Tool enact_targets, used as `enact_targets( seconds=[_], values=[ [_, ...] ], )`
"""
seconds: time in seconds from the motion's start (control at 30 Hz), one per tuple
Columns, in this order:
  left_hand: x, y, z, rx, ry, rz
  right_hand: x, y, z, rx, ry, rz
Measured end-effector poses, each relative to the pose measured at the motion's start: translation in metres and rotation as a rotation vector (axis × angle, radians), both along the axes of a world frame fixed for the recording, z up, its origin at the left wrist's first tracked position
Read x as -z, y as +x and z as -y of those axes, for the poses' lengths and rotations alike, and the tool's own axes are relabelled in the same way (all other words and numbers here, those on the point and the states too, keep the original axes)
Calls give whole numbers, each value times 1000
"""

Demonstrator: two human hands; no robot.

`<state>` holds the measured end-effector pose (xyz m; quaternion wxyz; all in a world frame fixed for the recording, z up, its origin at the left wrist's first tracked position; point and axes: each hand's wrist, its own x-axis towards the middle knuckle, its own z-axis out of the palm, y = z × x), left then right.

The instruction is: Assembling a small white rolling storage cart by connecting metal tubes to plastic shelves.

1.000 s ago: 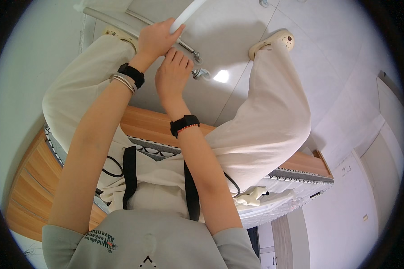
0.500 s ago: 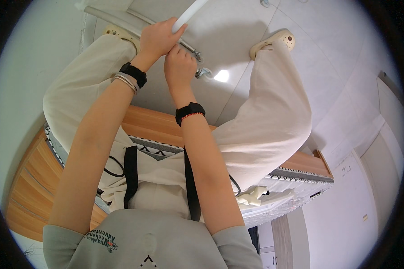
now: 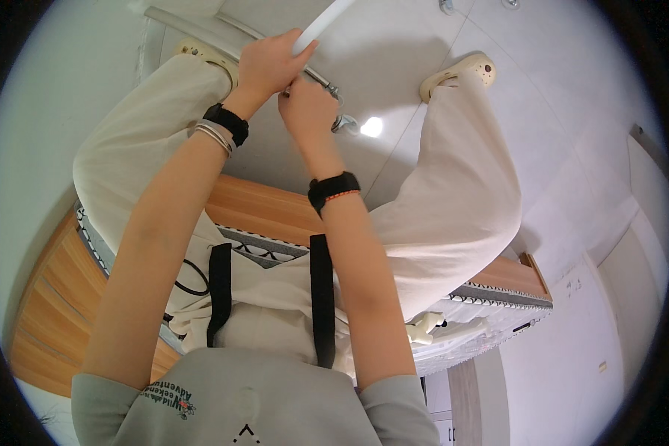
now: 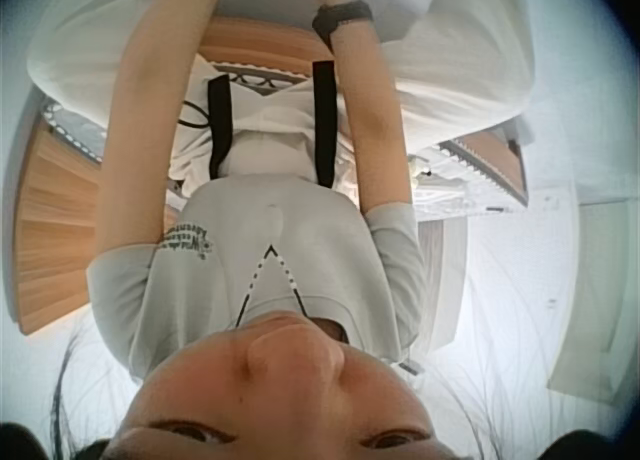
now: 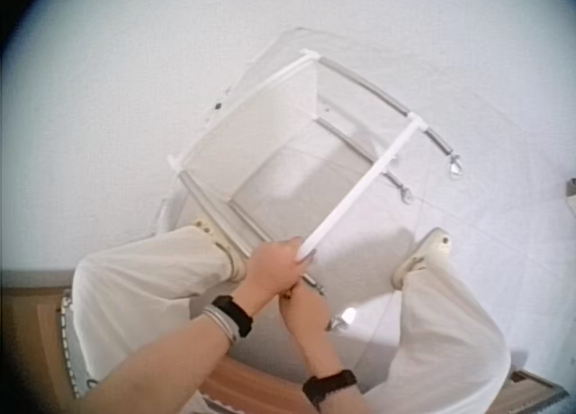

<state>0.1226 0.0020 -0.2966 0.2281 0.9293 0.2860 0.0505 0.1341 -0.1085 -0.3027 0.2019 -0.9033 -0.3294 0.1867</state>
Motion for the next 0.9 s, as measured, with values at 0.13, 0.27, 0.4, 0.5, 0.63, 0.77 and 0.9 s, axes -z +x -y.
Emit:
enact_targets(
  seconds=[0.13, 0.27, 0.4, 0.5, 0.63, 0.77, 0.9],
  values=[
    [-1, 1, 2, 22, -5, -50, 4, 38, -5, -94, -70, -709],
    [-1, 4, 4, 22, -28, -24, 7, 53, -9, -183, -336, -1106],
    [3, 0, -1, 22, 25, -32, 3, 36, -7, -218, -282, -840],
    [1, -1, -5, 49, -19, -61, -3, 22, -7, -124, -228, -531],
    [-1, -1, -9, 56, -76, -170, -12, 17, -11, -50, -268, -506],
    [-3, -1, -9, 90, -51, -192, -21, 12, -8, 9, -263, -445],
    [-4, -1, -8, 77, -50, -155, -23, 6, -10, -10, -276, -306]
  ],
)
